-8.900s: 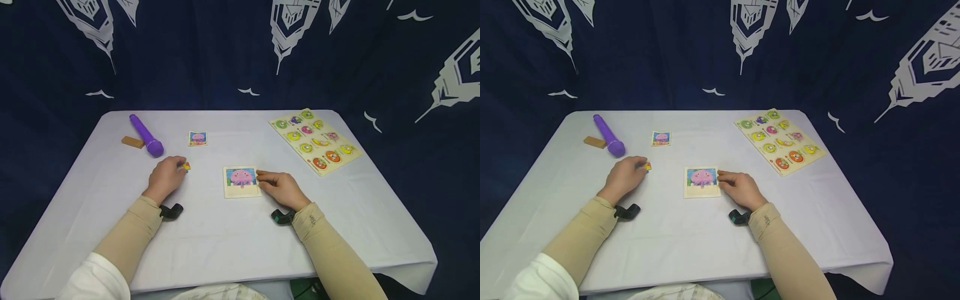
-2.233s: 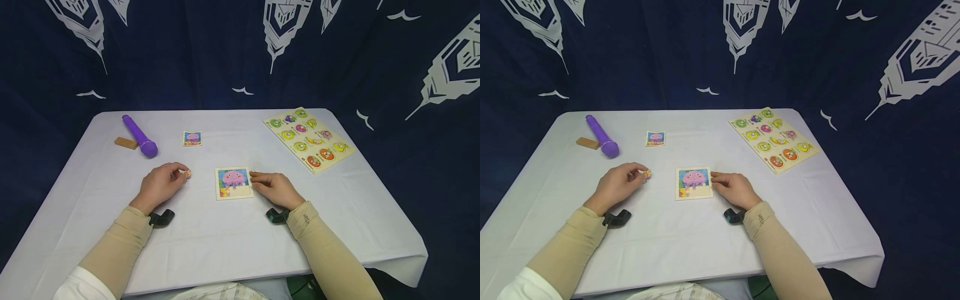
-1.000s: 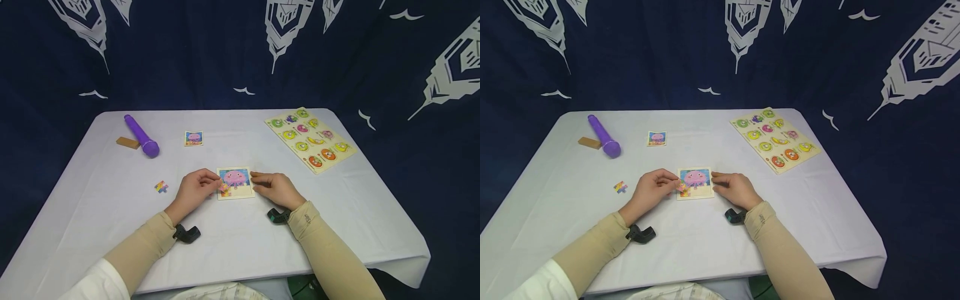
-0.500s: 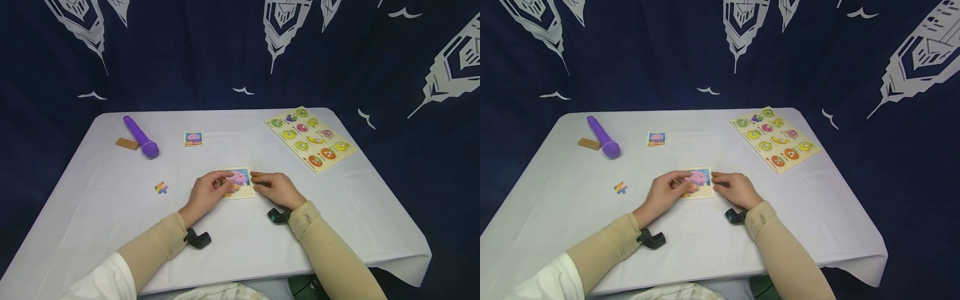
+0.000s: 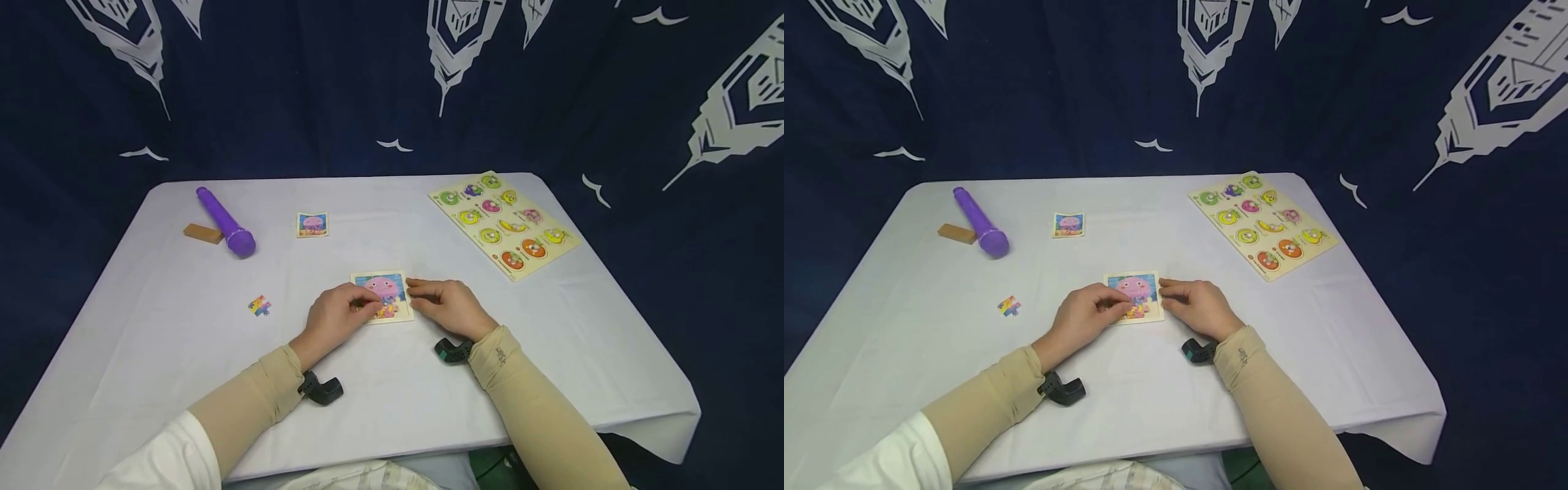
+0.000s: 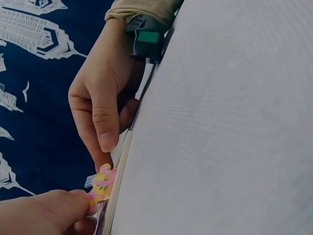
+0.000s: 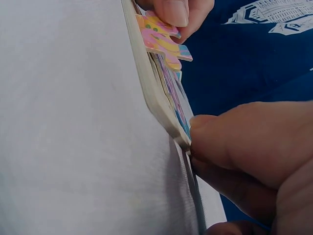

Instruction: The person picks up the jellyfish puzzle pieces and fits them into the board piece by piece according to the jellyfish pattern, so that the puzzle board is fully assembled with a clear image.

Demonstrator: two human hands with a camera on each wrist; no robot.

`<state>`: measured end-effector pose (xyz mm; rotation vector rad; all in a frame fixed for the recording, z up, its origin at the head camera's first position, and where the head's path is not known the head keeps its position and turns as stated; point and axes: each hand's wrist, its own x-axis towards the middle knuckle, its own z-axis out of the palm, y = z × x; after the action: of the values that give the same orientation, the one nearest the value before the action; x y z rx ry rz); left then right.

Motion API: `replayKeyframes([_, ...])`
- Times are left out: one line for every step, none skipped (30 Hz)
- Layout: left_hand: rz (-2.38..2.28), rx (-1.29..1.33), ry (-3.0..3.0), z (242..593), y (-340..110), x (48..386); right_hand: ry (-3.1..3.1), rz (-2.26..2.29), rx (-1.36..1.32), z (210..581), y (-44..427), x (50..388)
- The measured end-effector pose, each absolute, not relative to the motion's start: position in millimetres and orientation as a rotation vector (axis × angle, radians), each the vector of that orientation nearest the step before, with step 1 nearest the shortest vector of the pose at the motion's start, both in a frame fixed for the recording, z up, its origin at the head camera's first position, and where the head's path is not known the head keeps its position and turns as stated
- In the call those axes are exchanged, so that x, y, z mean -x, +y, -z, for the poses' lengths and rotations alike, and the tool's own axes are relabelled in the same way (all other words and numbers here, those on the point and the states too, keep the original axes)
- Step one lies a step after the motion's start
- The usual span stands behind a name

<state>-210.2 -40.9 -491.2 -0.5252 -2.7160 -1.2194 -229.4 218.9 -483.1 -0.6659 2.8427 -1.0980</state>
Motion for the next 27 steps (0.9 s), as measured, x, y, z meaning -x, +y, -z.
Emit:
replayKeyframes([1.203,0.530,-2.723,491.5,-41.1,210.6,2.844,1.099,0.669,483.3,218.7,229.6])
replayKeyframes([1.185,0.535,-2.730,491.6,-41.2,210.8,2.846,1.098,0.670,483.4,218.7,229.7])
replayKeyframes([1.164,0.539,-2.738,491.8,-41.4,211.1,2.846,1.100,0.672,483.5,218.6,230.0])
replayKeyframes([1.144,0.545,-2.744,491.9,-41.4,211.4,2.847,1.100,0.673,483.7,218.6,230.3])
replayKeyframes([1.124,0.550,-2.751,492.1,-41.5,211.8,2.846,1.099,0.672,483.8,218.5,230.5])
replayKeyframes([1.102,0.557,-2.759,492.3,-41.5,212.3,2.846,1.098,0.669,483.8,218.4,230.6])
replayKeyframes([1.083,0.560,-2.767,492.6,-41.4,212.7,2.847,1.099,0.667,483.9,218.3,230.8])
replayKeyframes([1.061,0.566,-2.774,492.5,-41.2,212.9,2.846,1.099,0.664,483.9,218.0,230.8])
replayKeyframes([1.042,0.568,-2.779,492.5,-41.0,213.2,2.846,1.100,0.661,484.0,217.8,230.9])
replayKeyframes([1.029,0.569,-2.781,492.6,-40.8,213.3,2.845,1.100,0.658,484.0,217.7,230.8])
replayKeyframes([1.020,0.569,-2.782,492.7,-40.6,213.4,2.844,1.099,0.655,484.0,217.7,230.7])
replayKeyframes([1.015,0.566,-2.781,492.8,-40.6,213.4,2.842,1.100,0.654,484.0,217.6,230.7])
replayKeyframes([1.013,0.564,-2.778,492.5,-40.5,213.0,2.841,1.099,0.654,483.9,217.5,230.6])
replayKeyframes([1.013,0.562,-2.773,492.2,-40.5,212.6,2.839,1.099,0.655,483.6,217.3,230.3])
replayKeyframes([1.016,0.561,-2.767,491.8,-40.5,212.2,2.839,1.097,0.653,483.5,217.4,230.2])
replayKeyframes([1.020,0.560,-2.764,491.5,-40.5,211.9,2.839,1.097,0.653,483.2,217.4,229.9])
replayKeyframes([1.025,0.559,-2.762,491.2,-40.3,211.6,2.839,1.100,0.652,482.9,217.3,229.9])
replayKeyframes([1.033,0.557,-2.761,491.0,-40.3,211.5,2.838,1.103,0.651,482.6,217.3,229.7])
replayKeyframes([1.043,0.552,-2.762,490.9,-40.2,211.6,2.837,1.105,0.649,482.3,217.3,229.6])
replayKeyframes([1.054,0.547,-2.765,490.6,-40.1,211.6,2.836,1.107,0.650,482.1,217.3,229.7])
replayKeyframes([1.065,0.541,-2.769,490.6,-40.1,211.8,2.834,1.108,0.648,482.1,217.4,230.0])
replayKeyframes([1.078,0.532,-2.771,490.6,-40.2,212.0,2.832,1.110,0.647,481.9,217.3,230.1])
replayKeyframes([1.092,0.523,-2.772,490.5,-40.3,212.2,2.830,1.111,0.645,481.9,217.3,230.3])
replayKeyframes([1.106,0.514,-2.772,490.5,-40.4,212.4,2.827,1.112,0.644,481.9,217.4,230.3])
replayKeyframes([1.118,0.510,-2.769,490.4,-40.6,212.5,2.824,1.115,0.642,481.9,217.3,230.3])
replayKeyframes([1.126,0.508,-2.767,490.3,-40.7,212.7,2.823,1.117,0.640,481.9,217.2,230.3])
replayKeyframes([1.134,0.507,-2.764,490.4,-40.9,212.9,2.821,1.123,0.638,481.8,217.1,230.2])
